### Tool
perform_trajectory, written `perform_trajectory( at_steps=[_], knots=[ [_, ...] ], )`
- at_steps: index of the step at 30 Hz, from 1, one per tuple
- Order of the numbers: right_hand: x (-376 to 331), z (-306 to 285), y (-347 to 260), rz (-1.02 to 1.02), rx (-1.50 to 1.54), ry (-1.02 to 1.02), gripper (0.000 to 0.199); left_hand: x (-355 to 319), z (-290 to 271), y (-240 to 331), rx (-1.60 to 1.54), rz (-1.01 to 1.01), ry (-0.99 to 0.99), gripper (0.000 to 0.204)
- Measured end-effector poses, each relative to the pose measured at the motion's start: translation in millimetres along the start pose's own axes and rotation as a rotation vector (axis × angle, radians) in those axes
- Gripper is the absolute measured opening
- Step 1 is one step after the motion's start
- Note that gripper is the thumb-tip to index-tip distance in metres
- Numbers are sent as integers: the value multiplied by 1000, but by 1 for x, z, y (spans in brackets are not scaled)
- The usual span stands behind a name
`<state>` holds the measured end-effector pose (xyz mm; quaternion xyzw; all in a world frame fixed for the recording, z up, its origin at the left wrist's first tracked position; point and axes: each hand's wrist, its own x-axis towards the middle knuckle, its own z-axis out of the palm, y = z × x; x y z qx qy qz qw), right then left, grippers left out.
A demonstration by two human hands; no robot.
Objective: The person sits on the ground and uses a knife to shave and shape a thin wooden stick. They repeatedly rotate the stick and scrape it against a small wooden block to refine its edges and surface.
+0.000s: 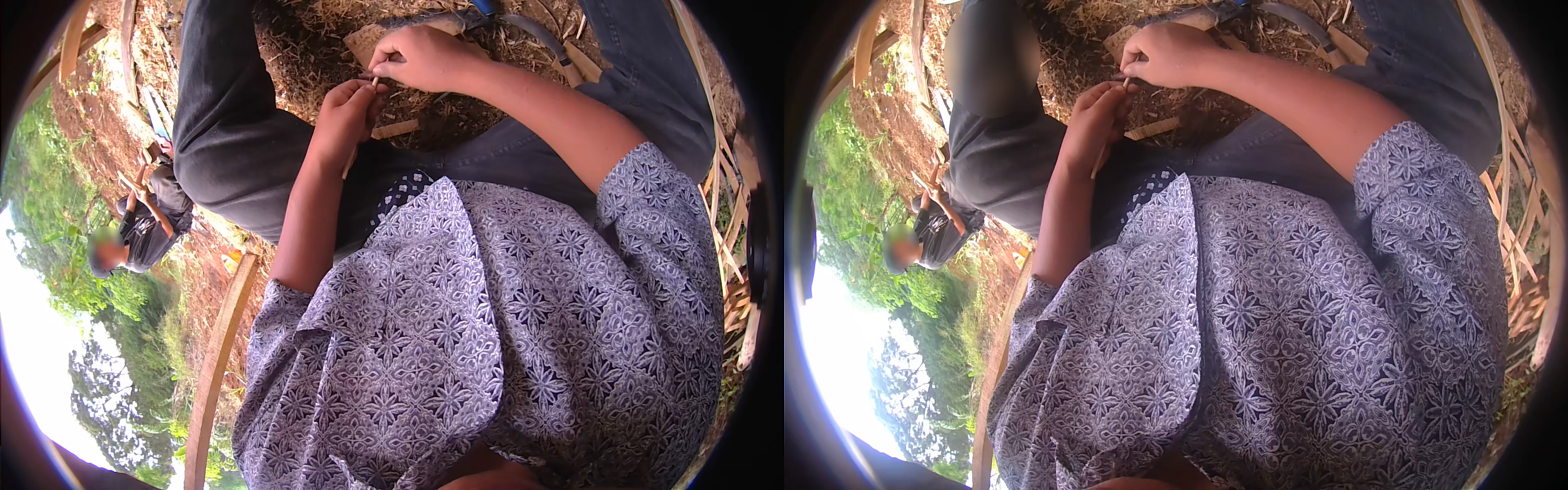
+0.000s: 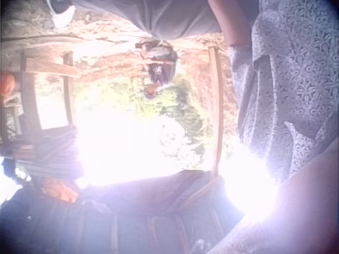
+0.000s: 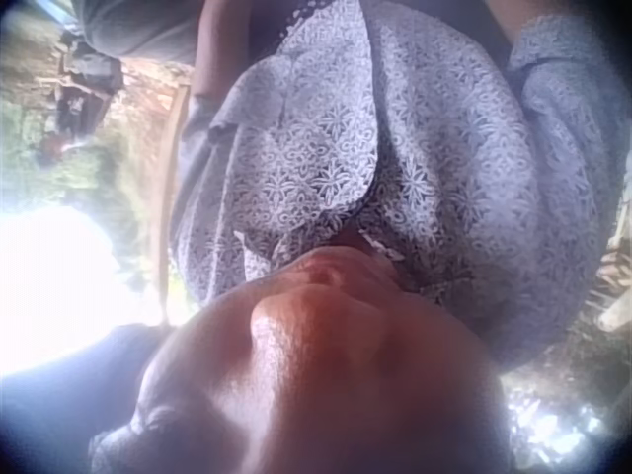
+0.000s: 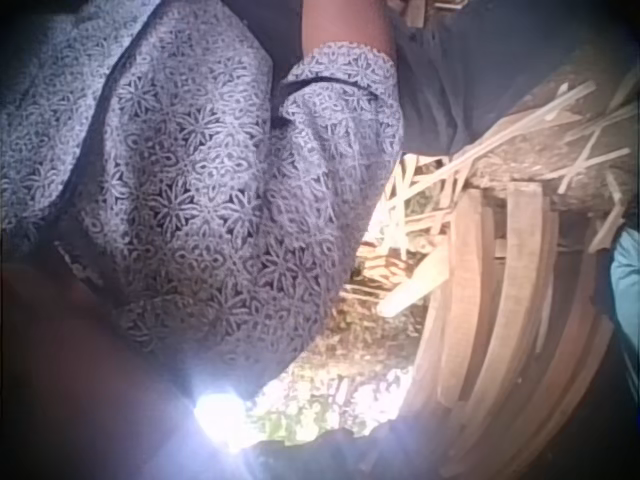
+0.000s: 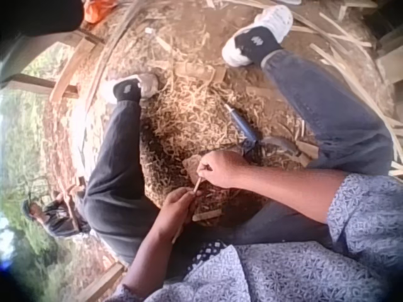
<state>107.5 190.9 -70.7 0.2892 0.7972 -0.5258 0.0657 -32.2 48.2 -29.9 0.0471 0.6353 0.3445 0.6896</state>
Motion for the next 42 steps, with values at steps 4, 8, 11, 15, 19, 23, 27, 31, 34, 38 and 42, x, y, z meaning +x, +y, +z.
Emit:
perform_trajectory(
  at_steps=[4, 8, 11, 15, 19, 23, 27, 31, 34, 38, 42],
  knots=[
    [13, -4, 13, 123, -214, 115, 19, -1, -1, -1, -16, -10, 7, 22],
    [8, 9, 16, -41, 7, 75, 20, 0, -2, 0, -22, -15, 10, 22],
    [18, -4, 15, 187, -208, 80, 23, 0, -1, 3, -33, -28, 6, 23],
    [6, 17, 21, -91, 63, 106, 26, -1, -2, 0, -45, -28, 10, 23],
    [15, 11, 29, 126, -185, 162, 23, -2, 0, 1, -46, -40, 2, 23],
    [5, 18, 29, -48, 73, 121, 22, 1, -2, -6, -54, -38, -7, 23],
    [2, 23, 17, -10, 16, 234, 18, -1, 0, -4, -61, -42, -3, 23],
    [6, 9, 17, 106, -20, 116, 21, -3, -2, -4, -58, -29, 5, 23],
    [7, 29, 29, 0, 98, 227, 18, -5, 0, -1, -40, -41, 11, 23],
    [6, 24, 24, -28, 103, 166, 19, -4, -2, -5, -46, -28, 4, 22],
    [-6, 29, 8, -58, 165, 134, 19, -4, -1, -7, -20, -20, 21, 22]
  ],
)
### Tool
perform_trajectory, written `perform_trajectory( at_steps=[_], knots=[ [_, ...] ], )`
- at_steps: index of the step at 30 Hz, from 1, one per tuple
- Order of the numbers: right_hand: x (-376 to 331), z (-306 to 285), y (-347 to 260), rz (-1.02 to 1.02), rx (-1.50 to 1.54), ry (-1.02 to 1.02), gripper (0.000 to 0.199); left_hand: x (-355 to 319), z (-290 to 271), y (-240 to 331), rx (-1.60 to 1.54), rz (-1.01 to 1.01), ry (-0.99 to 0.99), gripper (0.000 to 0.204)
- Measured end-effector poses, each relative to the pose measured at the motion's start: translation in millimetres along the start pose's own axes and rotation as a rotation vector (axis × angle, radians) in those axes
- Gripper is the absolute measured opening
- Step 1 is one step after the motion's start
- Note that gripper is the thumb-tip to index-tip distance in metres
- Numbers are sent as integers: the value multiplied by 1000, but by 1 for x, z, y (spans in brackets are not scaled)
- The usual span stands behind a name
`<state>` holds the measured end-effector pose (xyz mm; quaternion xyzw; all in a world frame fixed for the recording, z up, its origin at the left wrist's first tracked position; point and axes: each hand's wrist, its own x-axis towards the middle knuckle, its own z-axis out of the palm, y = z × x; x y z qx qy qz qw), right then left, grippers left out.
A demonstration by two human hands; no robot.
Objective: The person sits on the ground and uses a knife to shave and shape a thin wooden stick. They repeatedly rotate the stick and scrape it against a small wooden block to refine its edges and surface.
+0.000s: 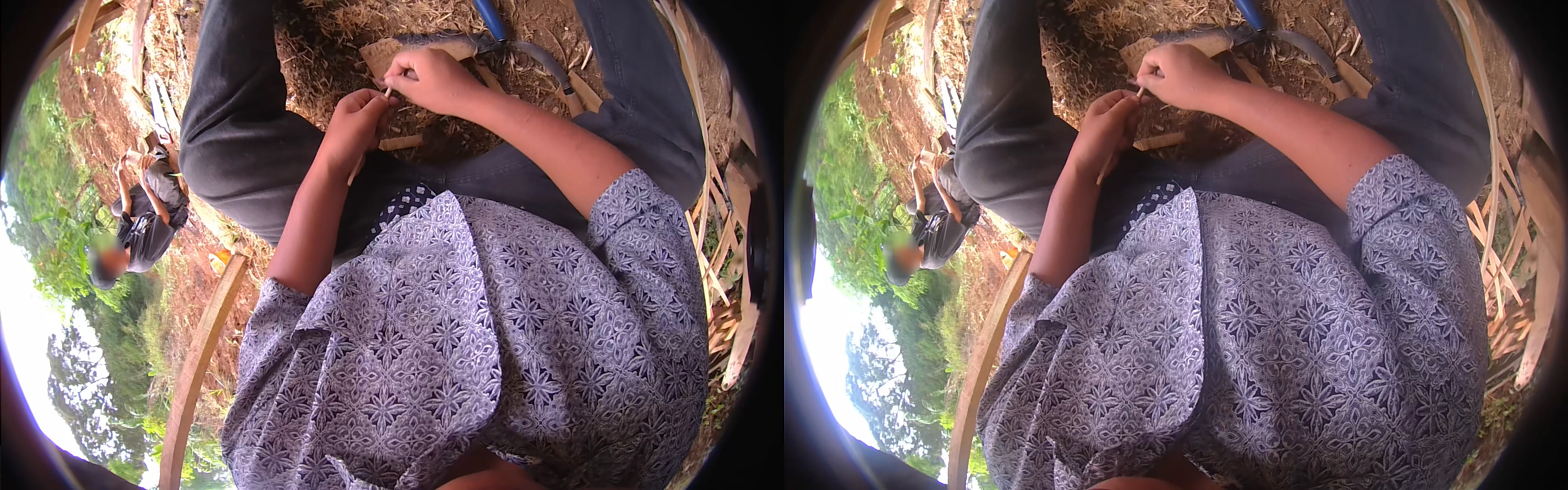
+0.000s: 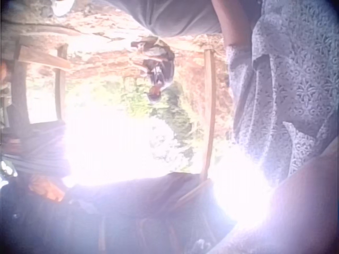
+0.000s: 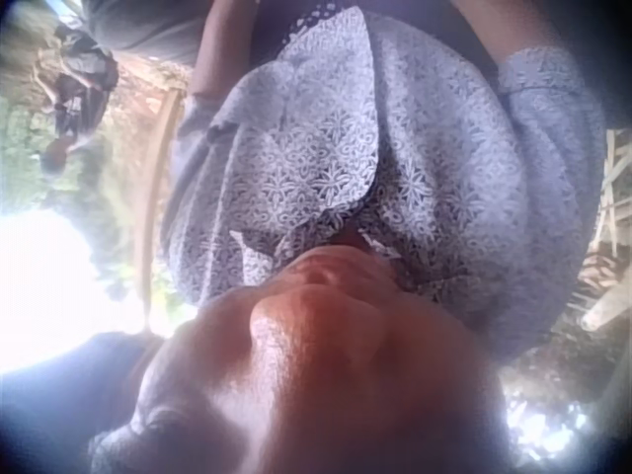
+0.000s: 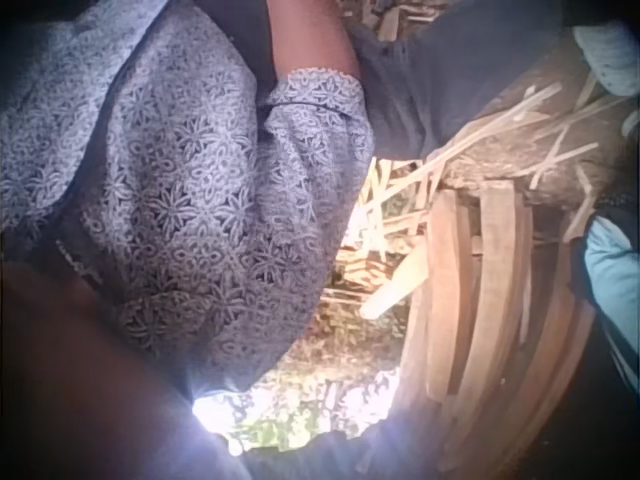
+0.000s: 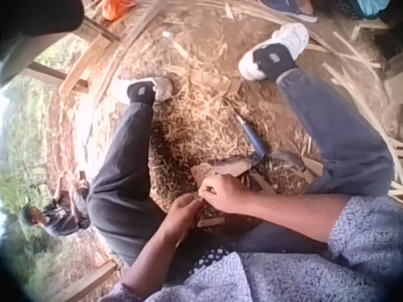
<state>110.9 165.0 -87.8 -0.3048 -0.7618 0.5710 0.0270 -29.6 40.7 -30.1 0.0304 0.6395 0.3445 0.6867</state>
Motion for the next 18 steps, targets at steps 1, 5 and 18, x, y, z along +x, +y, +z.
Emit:
perform_trajectory(
  at_steps=[1, 5, 18],
  knots=[
    [-4, 11, 1, -29, 79, 7, 19, 0, 1, -2, 15, 5, 12, 22],
    [20, -17, 14, 216, -156, 27, 20, 1, 2, -1, 46, 17, -5, 20],
    [14, -4, 18, 62, -45, 40, 28, 3, 0, -3, 13, 51, 0, 20]
  ],
)
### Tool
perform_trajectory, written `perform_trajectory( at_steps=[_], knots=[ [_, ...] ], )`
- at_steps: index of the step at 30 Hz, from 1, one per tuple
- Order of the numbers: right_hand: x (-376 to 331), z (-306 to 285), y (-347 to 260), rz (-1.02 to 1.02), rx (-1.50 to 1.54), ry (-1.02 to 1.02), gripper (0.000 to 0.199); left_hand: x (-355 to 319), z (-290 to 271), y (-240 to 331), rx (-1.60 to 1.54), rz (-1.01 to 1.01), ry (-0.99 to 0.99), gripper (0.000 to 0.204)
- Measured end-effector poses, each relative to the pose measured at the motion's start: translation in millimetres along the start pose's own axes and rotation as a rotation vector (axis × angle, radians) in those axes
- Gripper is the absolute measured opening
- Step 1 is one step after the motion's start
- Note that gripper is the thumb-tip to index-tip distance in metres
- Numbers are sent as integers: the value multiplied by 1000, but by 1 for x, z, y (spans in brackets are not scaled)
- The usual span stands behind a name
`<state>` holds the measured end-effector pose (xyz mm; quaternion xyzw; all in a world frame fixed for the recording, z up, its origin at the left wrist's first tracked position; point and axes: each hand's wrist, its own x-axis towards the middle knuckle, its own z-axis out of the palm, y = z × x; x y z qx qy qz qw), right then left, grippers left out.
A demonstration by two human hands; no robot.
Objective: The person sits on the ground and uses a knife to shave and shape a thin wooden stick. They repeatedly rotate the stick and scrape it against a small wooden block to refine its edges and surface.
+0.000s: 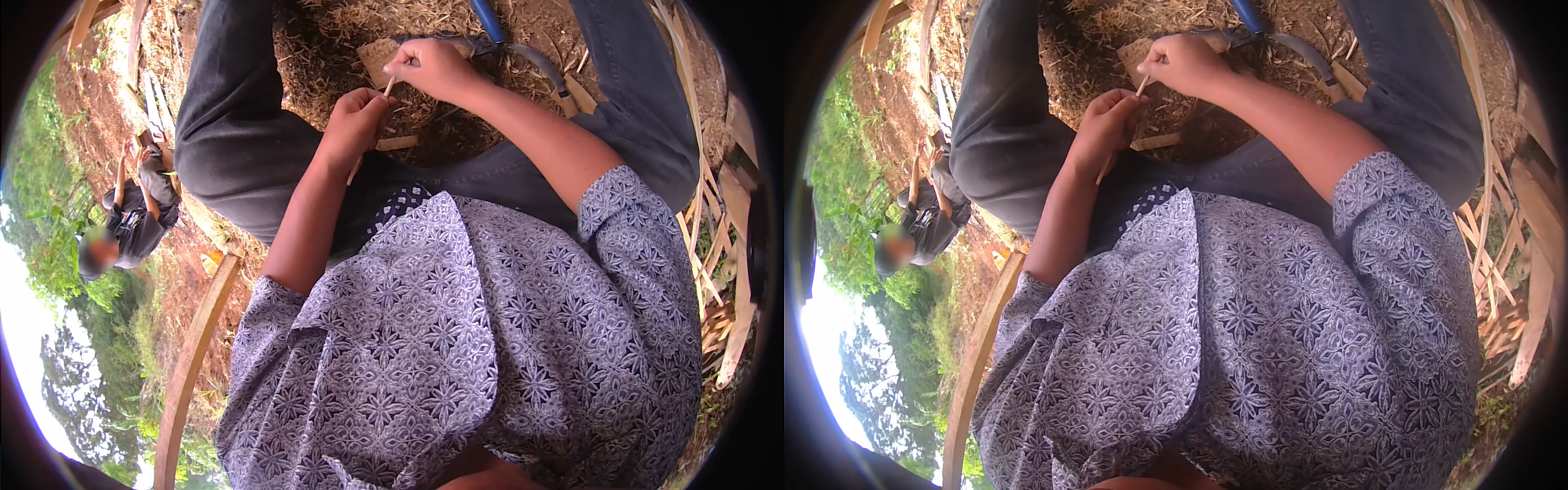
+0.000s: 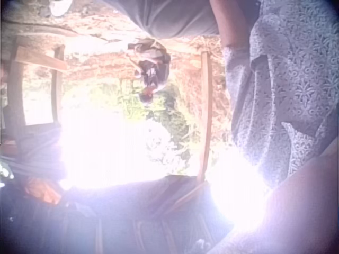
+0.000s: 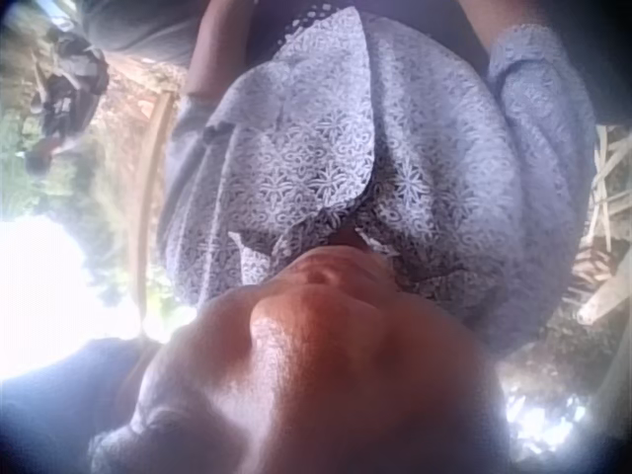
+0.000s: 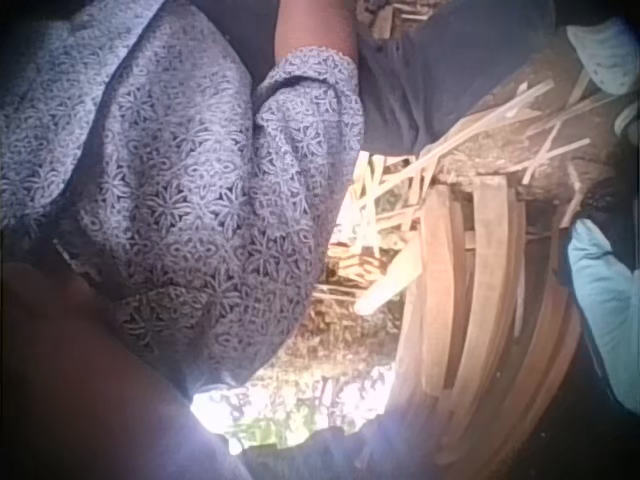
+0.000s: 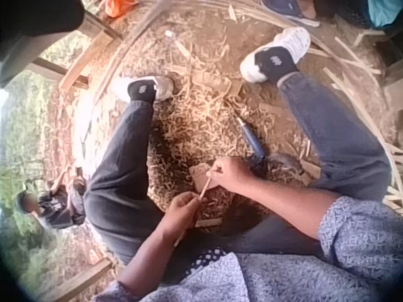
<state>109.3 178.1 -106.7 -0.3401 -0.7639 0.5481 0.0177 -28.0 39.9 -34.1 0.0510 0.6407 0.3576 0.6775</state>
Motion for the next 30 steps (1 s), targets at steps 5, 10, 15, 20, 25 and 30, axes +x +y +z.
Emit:
perform_trajectory(
  at_steps=[5, 10, 15, 20, 25, 30],
  knots=[
    [-16, 1, -16, -5, 68, -44, 28, 1, -3, -5, -26, -14, 9, 21],
    [-2, -1, -3, 35, 21, 39, 24, -3, -2, -1, -51, -18, -17, 20],
    [9, -6, 11, 115, -111, 69, 23, -1, 0, -2, -68, -13, -15, 20],
    [-18, 14, -9, -90, 116, -1, 26, -2, 0, -2, -58, -21, 9, 20],
    [-16, 8, -12, -21, 49, 21, 27, -1, -3, -2, -95, -34, -6, 20],
    [7, -9, 3, 122, -128, 34, 23, -5, -2, 3, -168, -77, -25, 20]
  ],
)
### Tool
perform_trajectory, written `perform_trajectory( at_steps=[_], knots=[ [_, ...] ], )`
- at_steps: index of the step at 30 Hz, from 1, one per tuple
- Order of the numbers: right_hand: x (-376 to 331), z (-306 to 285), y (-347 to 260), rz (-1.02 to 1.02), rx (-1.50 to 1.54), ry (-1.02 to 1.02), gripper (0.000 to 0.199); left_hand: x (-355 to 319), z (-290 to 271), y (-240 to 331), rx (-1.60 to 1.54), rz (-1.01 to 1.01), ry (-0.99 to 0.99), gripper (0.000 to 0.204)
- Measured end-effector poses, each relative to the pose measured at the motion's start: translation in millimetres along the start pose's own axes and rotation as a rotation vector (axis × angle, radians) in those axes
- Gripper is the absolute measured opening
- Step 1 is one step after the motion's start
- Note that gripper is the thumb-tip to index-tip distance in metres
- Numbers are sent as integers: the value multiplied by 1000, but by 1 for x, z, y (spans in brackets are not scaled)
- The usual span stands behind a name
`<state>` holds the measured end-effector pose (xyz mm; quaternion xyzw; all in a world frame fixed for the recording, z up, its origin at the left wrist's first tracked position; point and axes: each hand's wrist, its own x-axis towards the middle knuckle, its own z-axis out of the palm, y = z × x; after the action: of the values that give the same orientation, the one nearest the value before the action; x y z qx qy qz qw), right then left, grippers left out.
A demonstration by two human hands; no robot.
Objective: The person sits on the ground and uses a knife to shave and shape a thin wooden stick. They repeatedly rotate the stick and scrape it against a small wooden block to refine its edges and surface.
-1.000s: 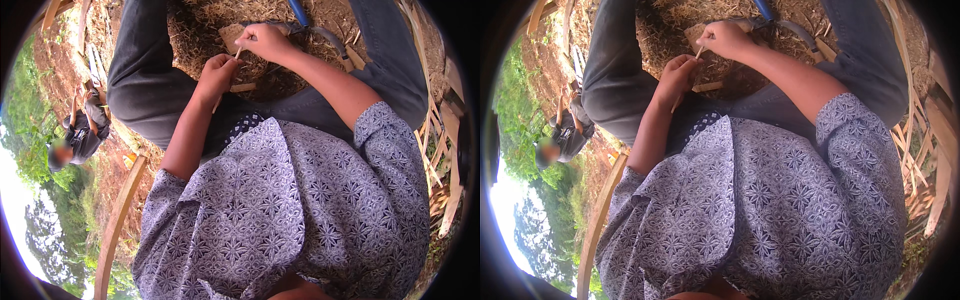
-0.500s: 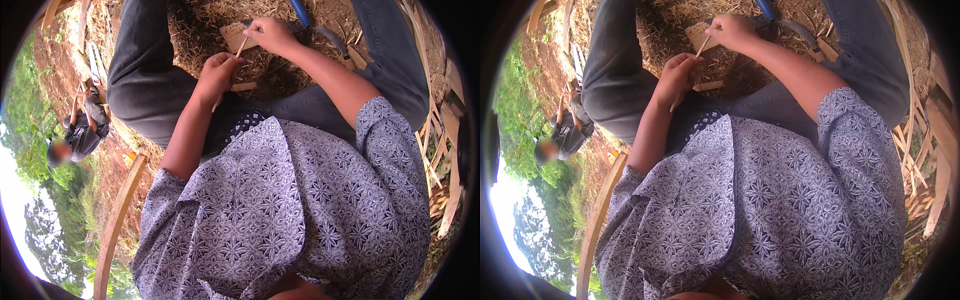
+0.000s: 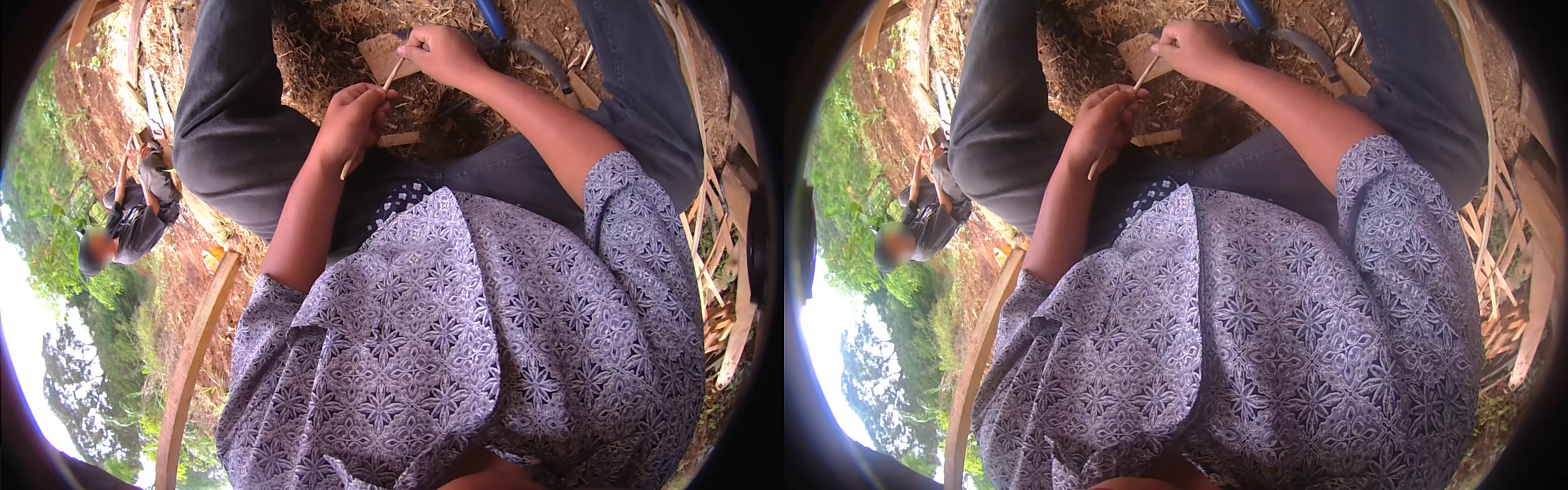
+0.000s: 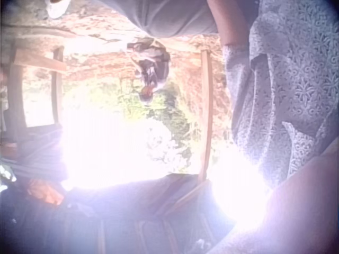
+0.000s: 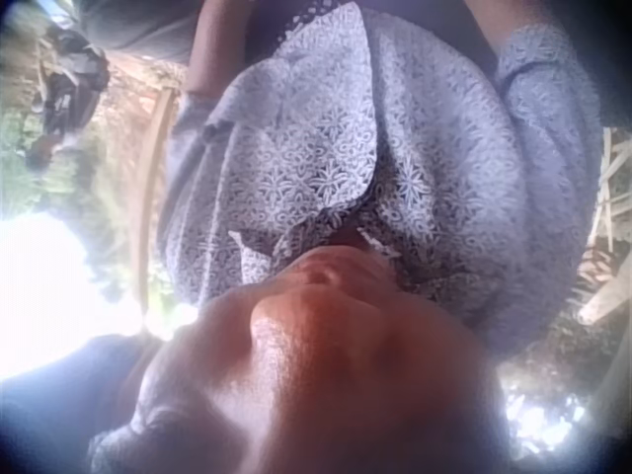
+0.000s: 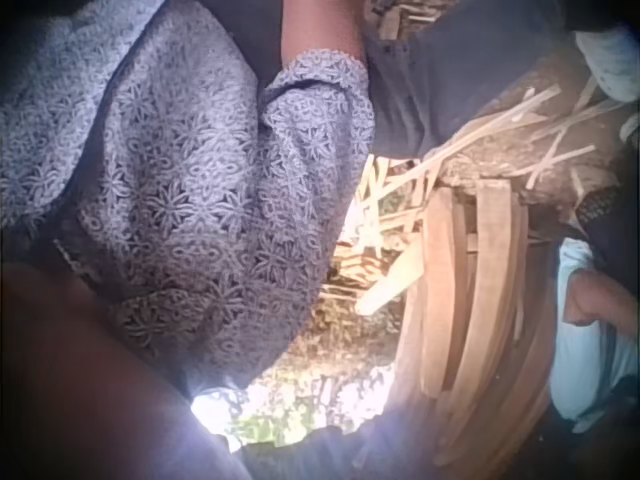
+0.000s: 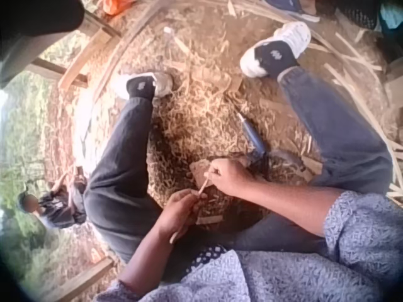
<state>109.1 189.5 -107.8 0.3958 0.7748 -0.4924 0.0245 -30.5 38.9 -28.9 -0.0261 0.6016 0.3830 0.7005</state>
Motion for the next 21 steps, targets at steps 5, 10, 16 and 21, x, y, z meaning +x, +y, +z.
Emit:
perform_trajectory(
  at_steps=[5, 10, 16, 21],
  knots=[
    [-17, 12, -9, -242, 139, -23, 26, 0, 3, 2, 11, -3, 14, 21],
    [25, -40, -12, -104, 714, 58, 25, -4, 11, 11, 60, 113, -31, 22],
    [5, -109, -96, 192, 897, 113, 57, -22, 22, 32, -54, 410, -125, 28],
    [-7, -107, -105, 185, 915, -8, 51, -33, 24, 36, -104, 473, -205, 26]
  ],
)
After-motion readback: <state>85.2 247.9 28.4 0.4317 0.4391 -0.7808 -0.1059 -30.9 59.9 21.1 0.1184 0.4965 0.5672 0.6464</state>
